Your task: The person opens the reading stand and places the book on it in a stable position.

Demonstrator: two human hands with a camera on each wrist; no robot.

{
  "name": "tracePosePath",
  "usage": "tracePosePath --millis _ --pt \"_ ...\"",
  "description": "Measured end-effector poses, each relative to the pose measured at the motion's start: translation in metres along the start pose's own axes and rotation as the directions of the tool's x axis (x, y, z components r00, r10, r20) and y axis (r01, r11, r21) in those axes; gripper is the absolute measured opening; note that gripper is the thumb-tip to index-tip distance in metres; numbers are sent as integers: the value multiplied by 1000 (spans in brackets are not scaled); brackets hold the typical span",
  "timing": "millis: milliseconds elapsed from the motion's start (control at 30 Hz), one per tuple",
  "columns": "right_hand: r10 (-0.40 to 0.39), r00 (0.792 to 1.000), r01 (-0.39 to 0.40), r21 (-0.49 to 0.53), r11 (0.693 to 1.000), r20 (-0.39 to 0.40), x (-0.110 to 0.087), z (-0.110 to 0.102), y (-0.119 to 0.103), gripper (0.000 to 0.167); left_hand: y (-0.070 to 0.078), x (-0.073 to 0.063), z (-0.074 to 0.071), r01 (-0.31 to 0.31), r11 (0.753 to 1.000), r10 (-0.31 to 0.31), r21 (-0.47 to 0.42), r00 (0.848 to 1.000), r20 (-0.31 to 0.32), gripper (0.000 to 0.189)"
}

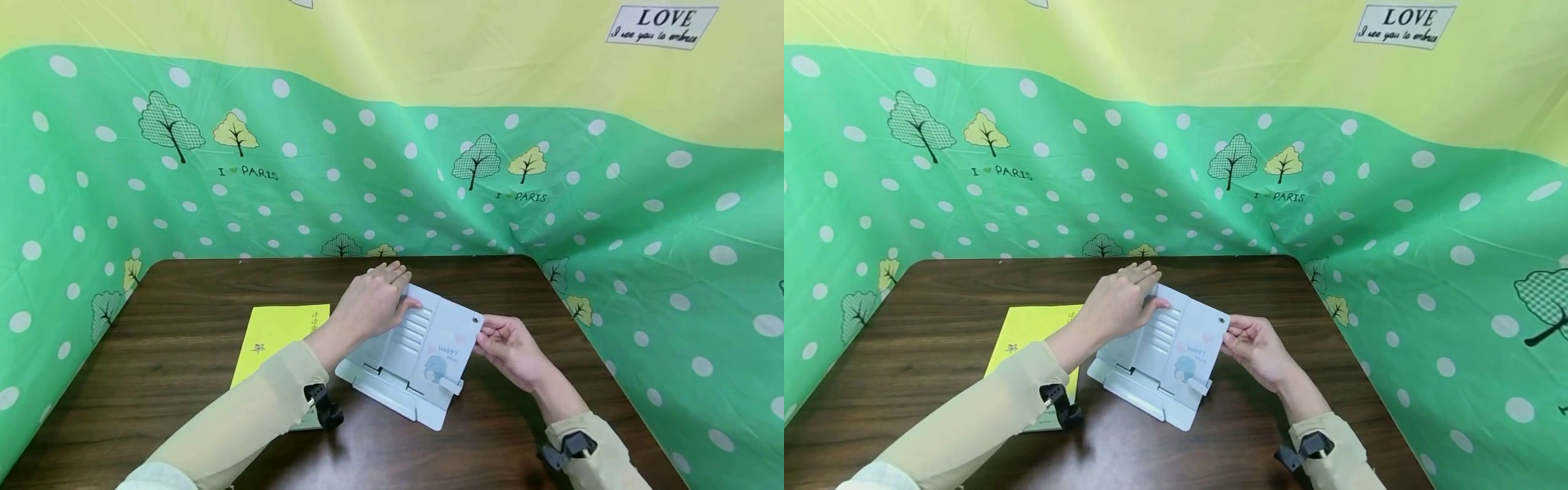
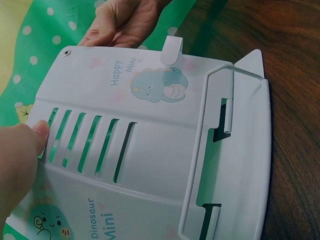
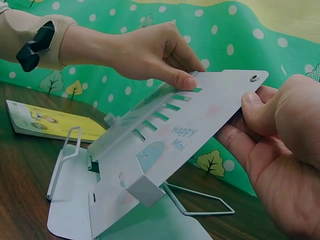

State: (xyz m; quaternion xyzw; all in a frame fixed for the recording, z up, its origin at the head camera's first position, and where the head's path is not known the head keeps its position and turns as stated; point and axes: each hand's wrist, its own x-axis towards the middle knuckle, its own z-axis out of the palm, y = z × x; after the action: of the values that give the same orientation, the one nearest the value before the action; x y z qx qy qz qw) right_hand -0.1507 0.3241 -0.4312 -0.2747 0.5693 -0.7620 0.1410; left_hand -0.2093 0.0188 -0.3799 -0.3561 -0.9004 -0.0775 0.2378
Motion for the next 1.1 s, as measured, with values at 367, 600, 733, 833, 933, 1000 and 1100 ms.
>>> tracePosePath --millis 367,600,733,833,933,1000,1100 --pt "2 1000 -3 -61 998 -30 -3 10 -4 36 -3 -1 2 -90 994 90 -58 996 -17 53" --pt "-28 999 26 -67 997 -32 -6 15 -4 36 -3 -2 3 -115 990 114 -76 993 -27 54" --pt "-47 998 43 -96 994 -32 -6 18 -4 35 -4 -2 2 -124 988 122 -92 992 -26 54" --pt "-55 998 50 -131 990 -35 -6 21 -5 33 -4 -2 1 -126 987 125 -104 992 -15 54" --pt "-58 997 51 -168 985 -41 -7 23 -6 31 -5 -2 0 -125 985 125 -117 992 -11 54" --pt "-62 997 53 -197 979 -39 -7 24 -7 31 -6 -2 0 -129 984 128 -126 992 -15 55" --pt "-67 997 57 -240 969 -31 -7 26 -7 32 -7 -2 0 -142 982 140 -124 990 -26 60"
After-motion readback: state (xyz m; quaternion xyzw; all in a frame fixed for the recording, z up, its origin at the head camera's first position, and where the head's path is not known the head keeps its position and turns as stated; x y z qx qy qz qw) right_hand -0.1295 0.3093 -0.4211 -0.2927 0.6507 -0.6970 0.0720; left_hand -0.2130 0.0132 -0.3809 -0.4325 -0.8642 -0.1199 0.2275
